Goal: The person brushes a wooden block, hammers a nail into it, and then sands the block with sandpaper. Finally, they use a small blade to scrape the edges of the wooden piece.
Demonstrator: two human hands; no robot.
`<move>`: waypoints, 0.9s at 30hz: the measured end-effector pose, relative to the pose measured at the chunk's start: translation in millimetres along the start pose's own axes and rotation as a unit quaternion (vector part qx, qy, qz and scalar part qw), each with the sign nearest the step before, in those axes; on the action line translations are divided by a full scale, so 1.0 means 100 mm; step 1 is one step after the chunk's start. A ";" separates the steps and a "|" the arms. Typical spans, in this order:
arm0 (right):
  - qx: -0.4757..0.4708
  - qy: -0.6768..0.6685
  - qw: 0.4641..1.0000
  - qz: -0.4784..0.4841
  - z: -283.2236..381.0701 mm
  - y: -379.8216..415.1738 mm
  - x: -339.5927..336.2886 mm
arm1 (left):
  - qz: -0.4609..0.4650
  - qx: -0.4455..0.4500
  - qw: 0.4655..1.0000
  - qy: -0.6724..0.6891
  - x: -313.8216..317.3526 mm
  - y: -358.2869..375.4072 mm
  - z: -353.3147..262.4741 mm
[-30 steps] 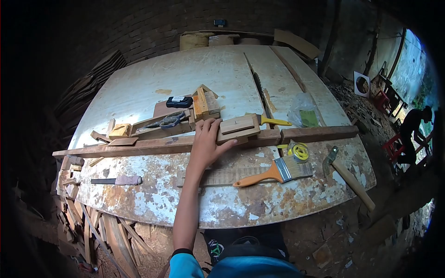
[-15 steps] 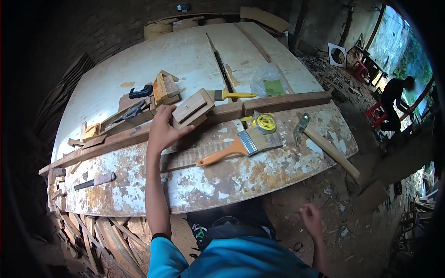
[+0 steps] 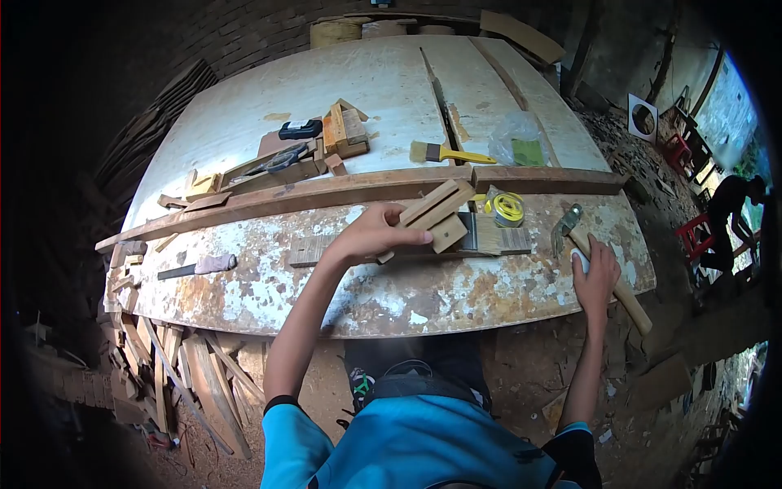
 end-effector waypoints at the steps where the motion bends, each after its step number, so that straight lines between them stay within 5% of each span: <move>1: -0.002 0.003 1.000 0.000 0.01 0.00 0.01 | -0.020 0.020 1.000 0.003 -0.01 -0.03 -0.04; 7: 0.010 0.007 1.000 0.001 0.00 -0.01 0.00 | -0.004 0.093 0.995 -0.037 0.14 -0.10 -0.07; 12: 0.019 0.007 1.000 -0.005 0.02 -0.01 0.00 | 0.062 0.044 0.988 -0.136 0.34 -0.05 -0.05; 18: 0.065 0.066 0.993 0.068 0.06 -0.20 -0.03 | 0.009 0.057 0.968 -0.244 0.06 0.23 -0.15; 21: 0.017 0.077 0.994 0.074 -0.01 -0.30 0.06 | -0.014 0.066 0.962 -0.265 -0.02 0.34 -0.09; 27: 0.067 -0.101 0.991 0.052 -0.10 -0.40 -0.34 | -0.006 0.114 0.933 -0.341 0.07 0.41 -0.20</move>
Point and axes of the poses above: each hand's wrist, its own y-axis away from the middle knuckle, its own x-axis out of the palm, z = x × y, the point moved 4 cm from there along -y, towards the middle knuckle, and after that the axes turned 5 degrees about y, right-handed, at the moved point
